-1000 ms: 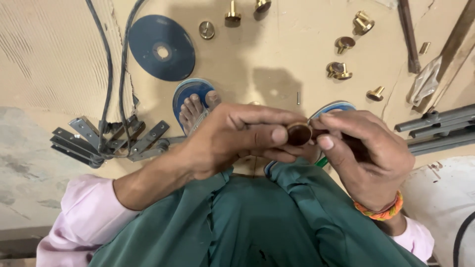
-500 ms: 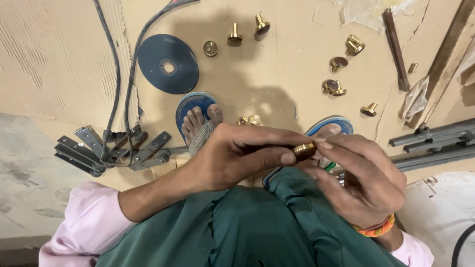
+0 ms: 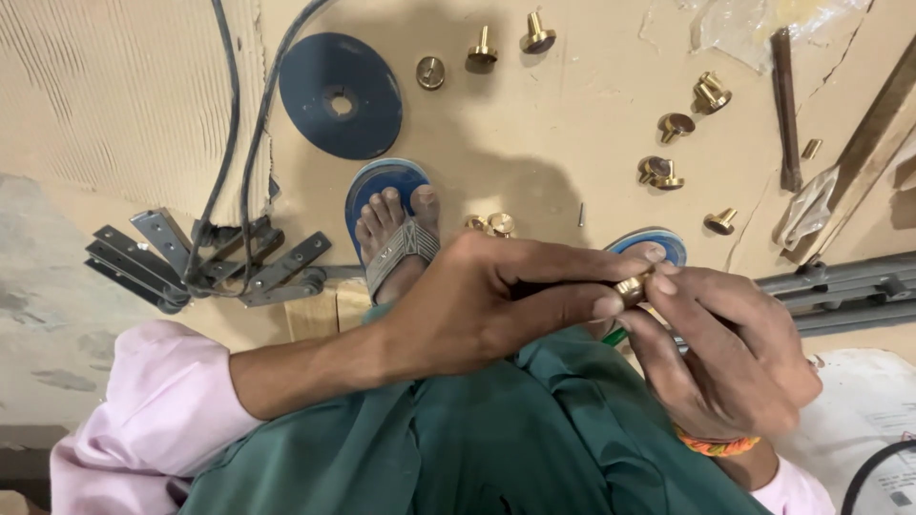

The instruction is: The person sits on the floor handling small brass knob-shaped hardware pieces, turning them over in their hands. They then hold a dark abrasive disc in one hand and rub a brass knob against its surface repeatedly to polish or smooth it, working on one piece at a time.

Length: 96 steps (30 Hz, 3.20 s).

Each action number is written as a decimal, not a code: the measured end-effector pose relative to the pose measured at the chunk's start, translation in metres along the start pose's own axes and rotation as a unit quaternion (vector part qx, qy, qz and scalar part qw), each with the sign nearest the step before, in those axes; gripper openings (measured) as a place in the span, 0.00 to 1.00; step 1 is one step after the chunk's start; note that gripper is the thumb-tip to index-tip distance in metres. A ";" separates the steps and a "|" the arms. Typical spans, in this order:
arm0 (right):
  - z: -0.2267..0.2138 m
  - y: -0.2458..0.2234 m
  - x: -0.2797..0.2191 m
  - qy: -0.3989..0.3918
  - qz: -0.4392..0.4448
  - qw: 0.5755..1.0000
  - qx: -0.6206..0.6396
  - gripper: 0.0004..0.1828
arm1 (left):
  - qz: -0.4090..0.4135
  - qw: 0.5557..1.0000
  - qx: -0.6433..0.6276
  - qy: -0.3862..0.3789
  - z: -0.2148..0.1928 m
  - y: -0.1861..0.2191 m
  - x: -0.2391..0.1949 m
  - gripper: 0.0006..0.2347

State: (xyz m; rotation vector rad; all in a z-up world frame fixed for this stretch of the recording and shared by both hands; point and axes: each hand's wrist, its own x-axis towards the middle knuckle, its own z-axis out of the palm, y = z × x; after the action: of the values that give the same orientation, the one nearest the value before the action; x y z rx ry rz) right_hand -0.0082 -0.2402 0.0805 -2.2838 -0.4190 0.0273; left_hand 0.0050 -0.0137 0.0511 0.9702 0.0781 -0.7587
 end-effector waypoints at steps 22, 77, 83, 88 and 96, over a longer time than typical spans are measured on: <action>0.043 0.009 -0.008 -0.074 0.111 0.991 0.032 0.19 | -0.077 0.992 -0.090 0.048 -0.032 -0.054 0.002 0.15; 0.067 0.027 -0.014 -0.084 0.222 0.959 0.153 0.18 | 0.005 0.732 0.661 0.163 -0.154 -0.058 0.055 0.11; 0.064 0.026 -0.012 -0.083 0.210 0.957 0.183 0.18 | -0.048 0.729 0.661 0.170 -0.141 -0.055 0.059 0.11; 0.061 0.026 -0.014 -0.090 0.216 0.952 0.197 0.19 | 0.031 0.748 0.641 0.172 -0.134 -0.063 0.047 0.10; 0.056 0.028 -0.017 -0.087 0.200 0.954 0.207 0.18 | 0.070 0.734 0.649 0.187 -0.118 -0.056 0.035 0.07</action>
State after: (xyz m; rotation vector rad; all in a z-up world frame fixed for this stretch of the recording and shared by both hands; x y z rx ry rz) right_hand -0.0243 -0.2227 0.0200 -1.9172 -0.0247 0.4805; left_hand 0.0284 0.0393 -0.0713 2.4492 -0.2193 -0.3738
